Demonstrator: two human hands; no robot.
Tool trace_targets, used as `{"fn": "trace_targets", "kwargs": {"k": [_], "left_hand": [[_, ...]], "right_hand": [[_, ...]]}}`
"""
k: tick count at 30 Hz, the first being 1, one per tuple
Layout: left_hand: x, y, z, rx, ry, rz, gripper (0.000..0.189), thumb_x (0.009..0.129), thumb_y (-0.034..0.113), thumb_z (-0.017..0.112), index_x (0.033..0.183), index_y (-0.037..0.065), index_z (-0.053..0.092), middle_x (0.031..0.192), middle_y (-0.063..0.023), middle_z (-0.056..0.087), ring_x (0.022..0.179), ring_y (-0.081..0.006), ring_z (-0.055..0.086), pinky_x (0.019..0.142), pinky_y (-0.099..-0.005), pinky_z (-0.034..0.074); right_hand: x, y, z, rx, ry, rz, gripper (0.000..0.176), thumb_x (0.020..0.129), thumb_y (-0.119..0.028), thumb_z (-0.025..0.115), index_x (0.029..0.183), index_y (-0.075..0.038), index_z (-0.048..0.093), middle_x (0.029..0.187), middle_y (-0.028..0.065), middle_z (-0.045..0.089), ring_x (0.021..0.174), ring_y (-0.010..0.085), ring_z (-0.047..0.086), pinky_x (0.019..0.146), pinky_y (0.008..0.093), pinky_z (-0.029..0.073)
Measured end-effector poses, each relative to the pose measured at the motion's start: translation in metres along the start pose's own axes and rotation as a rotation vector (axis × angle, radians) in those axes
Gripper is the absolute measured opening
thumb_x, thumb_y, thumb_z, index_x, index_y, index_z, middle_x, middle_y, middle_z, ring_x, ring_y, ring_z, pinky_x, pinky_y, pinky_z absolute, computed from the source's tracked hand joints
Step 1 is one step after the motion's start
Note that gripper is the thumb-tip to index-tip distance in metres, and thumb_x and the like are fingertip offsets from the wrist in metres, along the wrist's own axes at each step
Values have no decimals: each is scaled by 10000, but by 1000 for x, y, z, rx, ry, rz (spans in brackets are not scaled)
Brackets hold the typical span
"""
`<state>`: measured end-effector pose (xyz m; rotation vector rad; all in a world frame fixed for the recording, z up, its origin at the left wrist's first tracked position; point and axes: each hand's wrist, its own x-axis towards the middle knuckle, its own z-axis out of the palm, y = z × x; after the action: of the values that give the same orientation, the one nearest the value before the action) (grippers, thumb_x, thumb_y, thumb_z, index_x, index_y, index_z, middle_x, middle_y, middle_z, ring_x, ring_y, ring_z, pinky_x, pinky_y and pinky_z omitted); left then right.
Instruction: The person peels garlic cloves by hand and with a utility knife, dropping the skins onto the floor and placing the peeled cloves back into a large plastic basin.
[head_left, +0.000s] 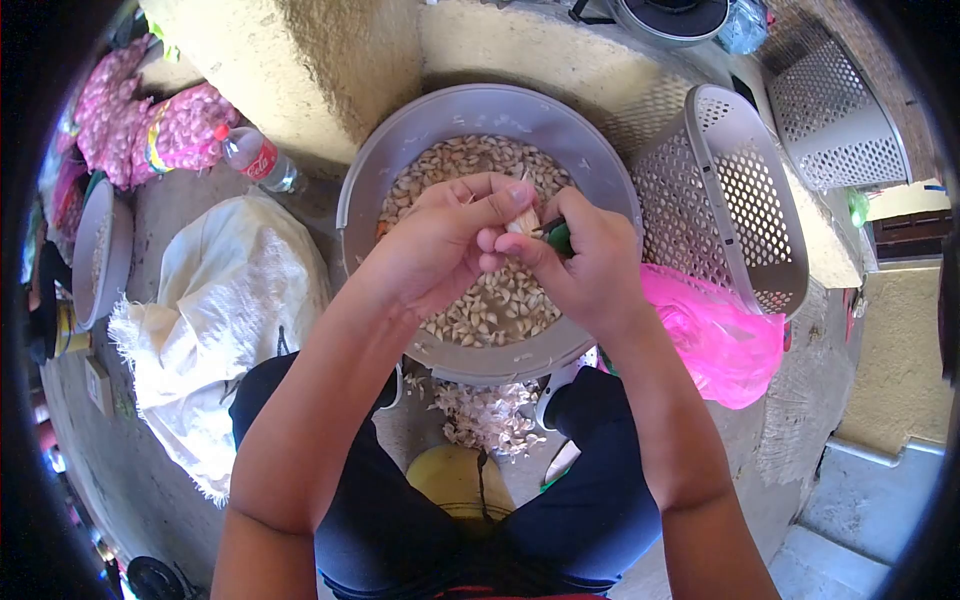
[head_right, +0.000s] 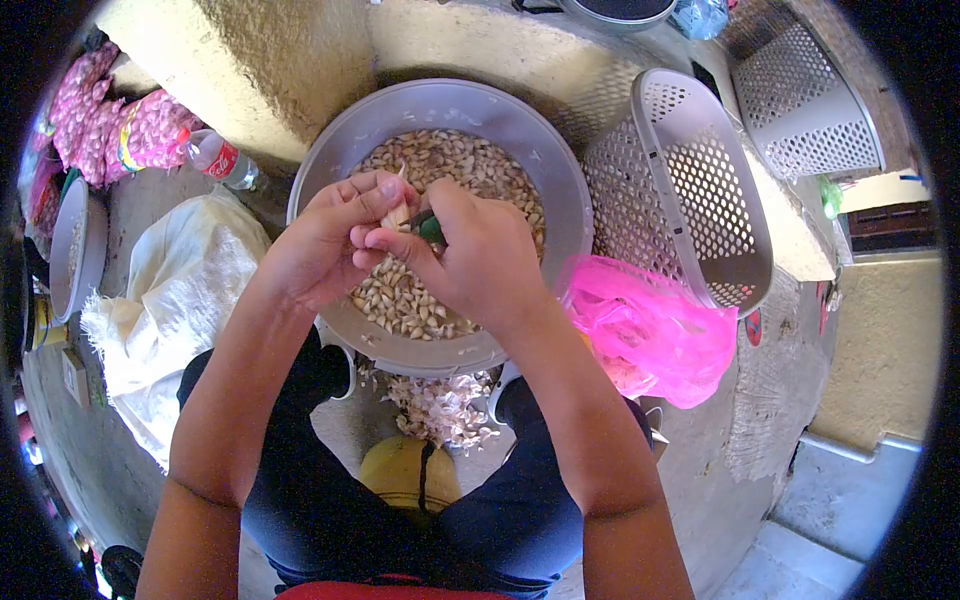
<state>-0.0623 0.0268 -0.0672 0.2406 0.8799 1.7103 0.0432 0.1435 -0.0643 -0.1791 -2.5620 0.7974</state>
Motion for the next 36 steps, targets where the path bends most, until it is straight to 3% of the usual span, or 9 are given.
{"fn": "trace_targets", "kwargs": {"k": [2,5,17,29,36], "left_hand": [[-2,1,0,-20,-39,-28,180,833,194,560,873,18,549,606,32,502,487,-6,431,437,-131,363],[-1,0,3,-17,-5,-18,187,851,184,526,894,2,531,639,32,515,441,20,429,375,-108,365],[2,-6,6,-119,58,-30,155,858,163,512,893,13,525,632,39,487,462,26,418,367,-105,339],[1,-3,10,-357,99,-40,159,871,167,487,905,12,487,689,-14,510,449,11,393,337,-103,333],[4,3,1,-456,15,26,185,889,194,452,952,19,461,780,-32,503,460,16,396,335,-103,308]], "right_hand": [[0,0,-2,23,-32,5,422,733,-450,593,714,-47,470,556,117,512,529,322,549,475,384,424],[2,0,-3,29,-55,-16,421,733,-447,593,710,-45,470,559,120,515,528,319,550,476,382,424],[0,4,3,-27,30,-52,403,731,-435,599,699,-55,467,539,103,496,498,300,538,464,365,420],[4,6,2,-86,56,-104,414,722,-452,605,674,-64,469,553,99,490,509,287,536,458,355,418],[2,1,-13,151,-21,171,445,707,-445,639,689,-23,498,549,109,498,465,233,495,458,301,396]]}}
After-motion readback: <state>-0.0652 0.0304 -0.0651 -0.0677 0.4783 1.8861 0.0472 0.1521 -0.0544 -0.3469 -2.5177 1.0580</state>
